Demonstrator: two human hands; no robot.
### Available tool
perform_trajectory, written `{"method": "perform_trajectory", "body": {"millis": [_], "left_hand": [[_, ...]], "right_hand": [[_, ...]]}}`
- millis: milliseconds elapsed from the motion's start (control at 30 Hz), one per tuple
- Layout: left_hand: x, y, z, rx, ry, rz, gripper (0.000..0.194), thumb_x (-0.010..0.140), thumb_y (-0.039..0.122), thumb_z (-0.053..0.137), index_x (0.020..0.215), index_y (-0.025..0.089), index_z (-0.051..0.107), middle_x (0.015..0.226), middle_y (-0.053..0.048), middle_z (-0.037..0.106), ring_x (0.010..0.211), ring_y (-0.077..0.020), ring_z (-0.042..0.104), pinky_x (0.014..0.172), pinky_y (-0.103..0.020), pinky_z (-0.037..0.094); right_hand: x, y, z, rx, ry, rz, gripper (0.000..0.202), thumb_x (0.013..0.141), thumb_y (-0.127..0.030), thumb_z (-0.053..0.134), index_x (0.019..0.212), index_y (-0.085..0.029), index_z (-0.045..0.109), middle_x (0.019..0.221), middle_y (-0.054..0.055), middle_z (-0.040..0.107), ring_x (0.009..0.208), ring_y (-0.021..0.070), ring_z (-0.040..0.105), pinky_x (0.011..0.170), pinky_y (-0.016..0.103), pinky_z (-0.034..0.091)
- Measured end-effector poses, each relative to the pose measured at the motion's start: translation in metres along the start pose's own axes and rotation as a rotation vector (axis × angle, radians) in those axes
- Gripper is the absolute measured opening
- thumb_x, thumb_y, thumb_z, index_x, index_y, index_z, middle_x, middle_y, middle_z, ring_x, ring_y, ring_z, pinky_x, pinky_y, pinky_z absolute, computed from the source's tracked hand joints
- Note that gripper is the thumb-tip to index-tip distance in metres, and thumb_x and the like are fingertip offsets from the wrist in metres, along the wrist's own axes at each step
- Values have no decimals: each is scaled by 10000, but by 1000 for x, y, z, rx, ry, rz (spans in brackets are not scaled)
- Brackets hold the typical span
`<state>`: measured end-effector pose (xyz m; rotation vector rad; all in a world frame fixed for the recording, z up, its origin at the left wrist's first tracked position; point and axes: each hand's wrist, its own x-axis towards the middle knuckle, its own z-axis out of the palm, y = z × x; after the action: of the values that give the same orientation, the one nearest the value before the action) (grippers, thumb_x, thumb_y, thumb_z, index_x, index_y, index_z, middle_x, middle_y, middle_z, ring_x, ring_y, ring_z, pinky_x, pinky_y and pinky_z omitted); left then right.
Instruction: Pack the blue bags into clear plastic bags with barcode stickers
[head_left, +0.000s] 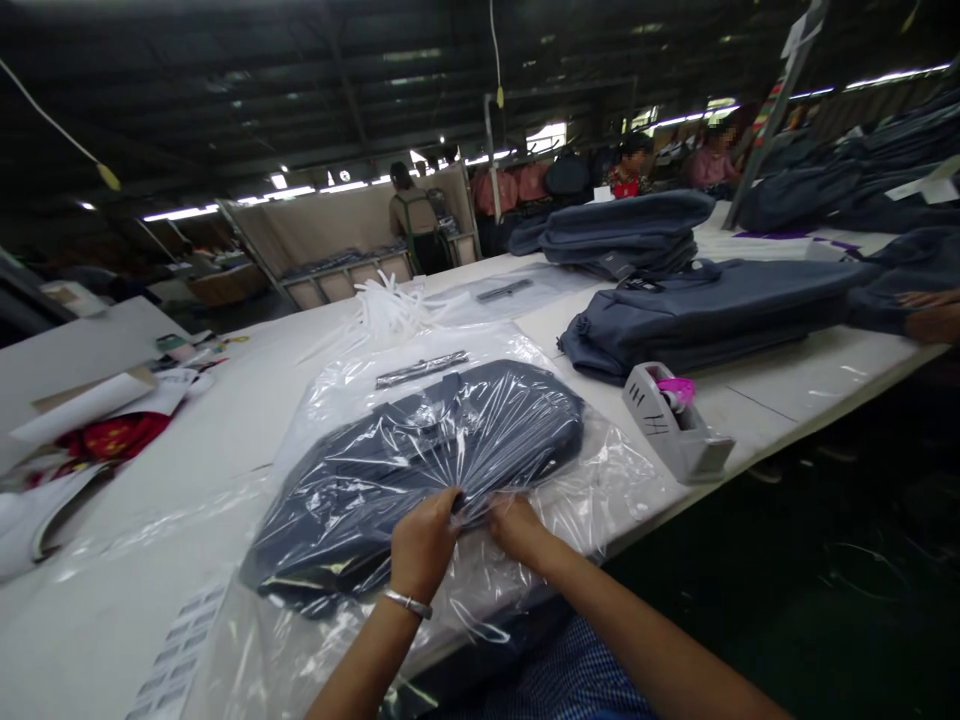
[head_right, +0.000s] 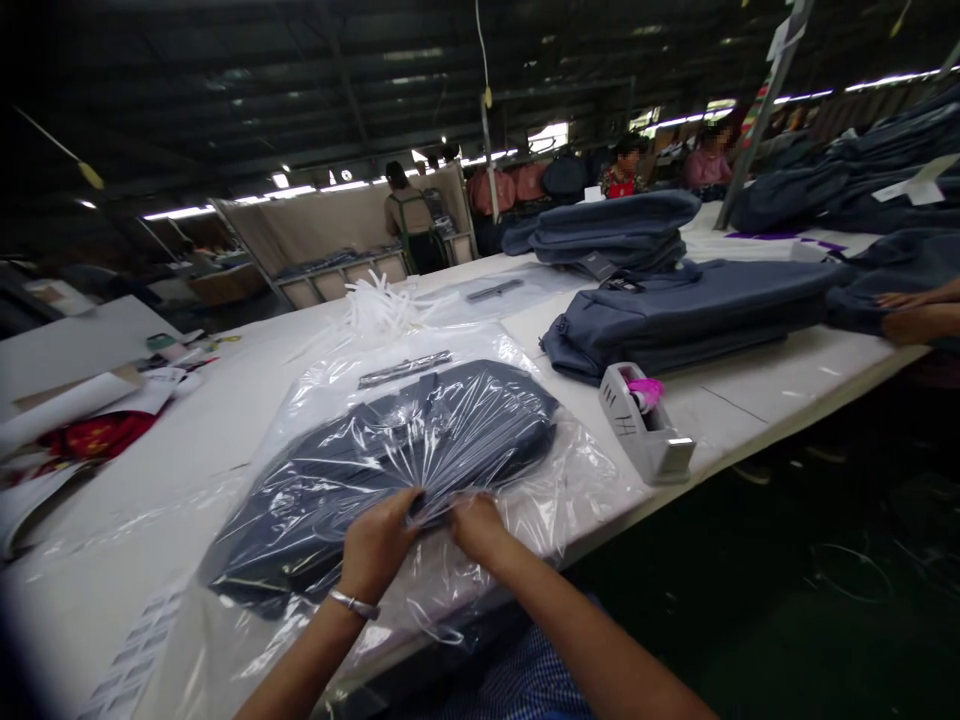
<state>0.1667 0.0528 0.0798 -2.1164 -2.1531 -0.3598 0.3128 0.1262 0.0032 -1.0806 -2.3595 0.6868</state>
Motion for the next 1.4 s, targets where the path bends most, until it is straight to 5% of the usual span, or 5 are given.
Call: {"method": "perform_trajectory", "body": {"millis": [333, 567, 833, 1133, 1400], "left_hand": [[-28, 9, 57, 9, 128, 37, 442, 862, 32, 476, 1287, 138, 541, 1259, -137, 640, 1027, -211, 667, 849, -317, 566], [-66, 11, 24, 136, 136, 126, 504, 915, 108, 460, 1403, 238, 441, 1459, -82, 474, 1141, -205, 595, 928, -372, 542], [-173, -80, -15, 390, 319, -537, 658, 880, 112, 498, 1484, 291, 307, 1569, -122, 268, 1424, -340, 285, 1126, -593, 312], [-283, -146, -30, 261, -6, -361, 653, 849, 27, 357, 1431, 317, 415, 1389, -7, 556, 1204, -175, 580, 1069, -329, 452], [-161, -104, -96, -13, 341, -413, 317, 930, 359, 454, 1209, 349, 606, 1367, 26, 569, 1242, -208, 547, 1094, -415, 425]], "right_hand": [[-9, -38, -72, 12, 112, -439, 347, 982, -294, 434, 1282, -232, 598, 1260, 64, 654, 1157, 191, 597, 1018, 330, 437], [50, 23, -22, -433, 114, -376, 562, 967, -448, 421, 1481, -226, 366, 1566, 105, 289, 1440, 306, 245, 1145, 560, 203], [41, 36, -16, -477, 131, -389, 632, 975, -487, 351, 1539, -249, 195, 1590, 66, 237, 1453, 293, 207, 1151, 537, 205], [36, 31, -21, -483, 73, -432, 630, 948, -505, 428, 1514, -265, 286, 1606, 77, 179, 1457, 314, 175, 1156, 553, 153], [36, 23, -21, -465, 27, -385, 646, 945, -544, 433, 1507, -254, 301, 1597, 100, 202, 1459, 322, 164, 1151, 566, 149]]}}
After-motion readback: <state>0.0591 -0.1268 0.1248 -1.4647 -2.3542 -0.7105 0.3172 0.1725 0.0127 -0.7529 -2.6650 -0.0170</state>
